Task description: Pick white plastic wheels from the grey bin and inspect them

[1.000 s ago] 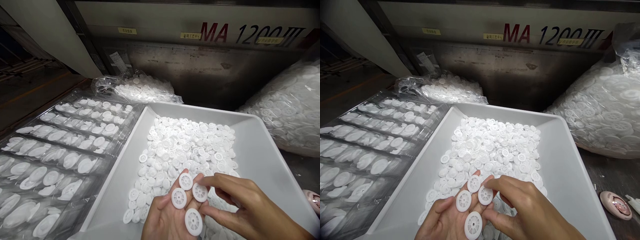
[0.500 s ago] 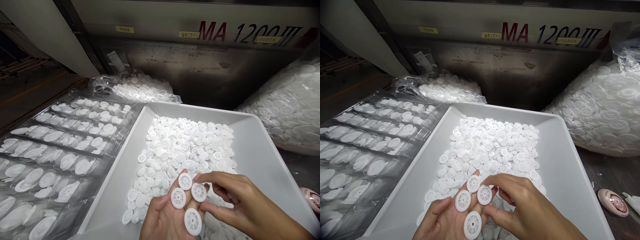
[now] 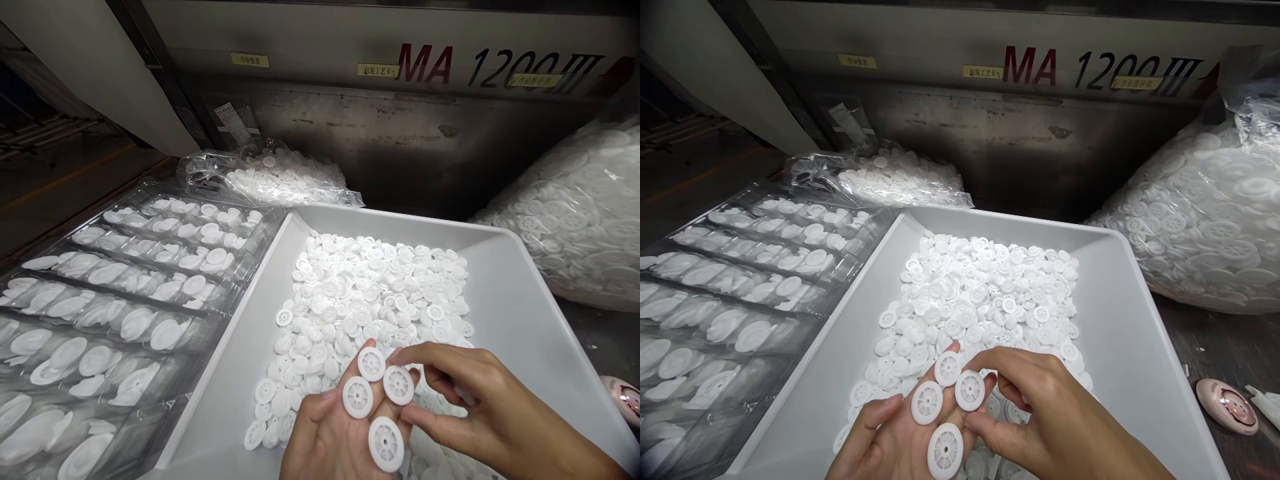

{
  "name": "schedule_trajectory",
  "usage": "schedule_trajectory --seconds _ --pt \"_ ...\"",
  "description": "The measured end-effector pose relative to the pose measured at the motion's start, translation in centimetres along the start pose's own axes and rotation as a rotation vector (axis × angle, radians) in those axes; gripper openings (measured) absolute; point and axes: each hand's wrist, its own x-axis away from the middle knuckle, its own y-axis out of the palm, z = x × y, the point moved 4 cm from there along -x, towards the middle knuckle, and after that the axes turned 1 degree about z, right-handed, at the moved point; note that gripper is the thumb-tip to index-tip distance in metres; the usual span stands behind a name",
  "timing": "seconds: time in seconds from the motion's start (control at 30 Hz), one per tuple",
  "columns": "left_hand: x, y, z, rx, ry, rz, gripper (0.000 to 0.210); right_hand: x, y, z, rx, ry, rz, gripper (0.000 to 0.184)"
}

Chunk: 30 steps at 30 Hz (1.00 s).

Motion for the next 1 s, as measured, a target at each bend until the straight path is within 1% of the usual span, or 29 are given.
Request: schedule_trajectory --seconds 0.1,0.17,0.27,0.37,0.47,0.6,0.73,0.83,1.0 --pt "0.0 -0.6 0.0 -0.058 0.002 -0.003 0.048 0.1 0.0 0.1 0.038 0.005 -0.011 0.027" --pt "0.1 -1.1 0.0 -0.099 0.005 0.022 0.048 0.3 0.1 0.2 0.053 0.025 -0.021 0.027" --pt "0.2 -1.9 0.3 -0.151 0.016 0.063 0.048 0.4 0.3 0.4 0.033 0.044 -0.046 0.024" --pt "0.3 -2.2 0.5 -0.192 0.010 0.058 0.049 0.3 0.4 0.4 0.015 0.028 -0.042 0.022" --pt "0.4 -2.3 0.6 -0.206 -0.003 0.053 0.049 0.2 0.3 0.3 0.028 0.033 -0.027 0.022" --pt "0.4 -2.2 0.5 -0.204 -0.005 0.047 0.049 0.2 0.4 0.2 0.030 0.022 -0.038 0.024" --pt "0.4 -2.2 0.4 -0.186 0.003 0.064 0.048 0.0 0.3 0.0 0.032 -0.004 -0.029 0.019" --pt "0.3 -1.8 0.2 -0.136 -0.003 0.076 0.048 0.1 0.3 -0.2 0.026 -0.011 -0.026 0.020" --pt "0.1 -1.1 0.0 -0.038 0.027 0.035 0.057 0.4 0.2 -0.4 0.061 -0.012 -0.011 0.018"
